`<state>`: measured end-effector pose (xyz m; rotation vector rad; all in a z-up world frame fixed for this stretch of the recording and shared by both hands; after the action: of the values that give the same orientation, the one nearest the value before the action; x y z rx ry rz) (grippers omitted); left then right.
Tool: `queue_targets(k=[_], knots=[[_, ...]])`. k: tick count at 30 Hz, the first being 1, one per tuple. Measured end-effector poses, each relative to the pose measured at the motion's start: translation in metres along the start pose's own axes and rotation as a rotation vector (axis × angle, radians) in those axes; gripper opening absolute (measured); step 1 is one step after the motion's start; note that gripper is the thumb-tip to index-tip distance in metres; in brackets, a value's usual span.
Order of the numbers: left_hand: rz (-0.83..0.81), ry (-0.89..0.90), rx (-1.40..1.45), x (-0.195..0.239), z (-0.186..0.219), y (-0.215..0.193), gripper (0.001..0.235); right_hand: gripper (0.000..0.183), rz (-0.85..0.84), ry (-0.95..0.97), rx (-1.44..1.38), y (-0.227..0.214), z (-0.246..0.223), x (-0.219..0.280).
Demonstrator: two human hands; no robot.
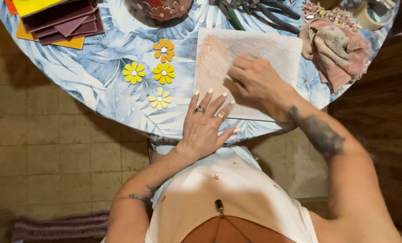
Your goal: Sanding the edges of small flower-shaped mosaic tiles on a piece of sandpaper.
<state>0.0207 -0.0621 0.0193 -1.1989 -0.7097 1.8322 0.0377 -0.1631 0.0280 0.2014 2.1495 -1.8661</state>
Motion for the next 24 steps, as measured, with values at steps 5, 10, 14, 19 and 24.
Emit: queue_targets(k=[5, 10, 14, 19, 24], knots=[[-0.069, 0.0, -0.051, 0.004, -0.004, 0.013, 0.06, 0.017, 0.043, -0.268, -0.074, 0.04, -0.011, -0.04], [-0.065, 0.009, -0.035, 0.004, -0.006, 0.015, 0.063, 0.016, -0.058, -0.248, -0.173, 0.017, 0.008, 0.004], [-0.102, 0.015, -0.038, 0.007, -0.009, 0.022, 0.069, 0.015, -0.119, -0.043, 0.027, 0.0, 0.052, 0.074], [-0.125, 0.023, -0.029, 0.006, -0.009, 0.021, 0.071, 0.019, -0.071, 0.022, 0.048, 0.009, 0.045, 0.053], [-0.174, 0.007, -0.047, 0.008, -0.009, 0.026, 0.07, 0.011, 0.052, -0.253, -0.2, 0.054, -0.007, -0.031]])
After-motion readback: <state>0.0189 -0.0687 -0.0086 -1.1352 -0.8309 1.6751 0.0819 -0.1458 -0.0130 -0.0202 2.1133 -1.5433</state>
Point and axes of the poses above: each hand's wrist, its own x-axis away from the middle knuckle, its own y-axis out of the palm, z = x × y, the point moved 9 cm from there along -x, towards the middle knuckle, and after that the axes turned 5 degrees about y, right-handed, at the moved point
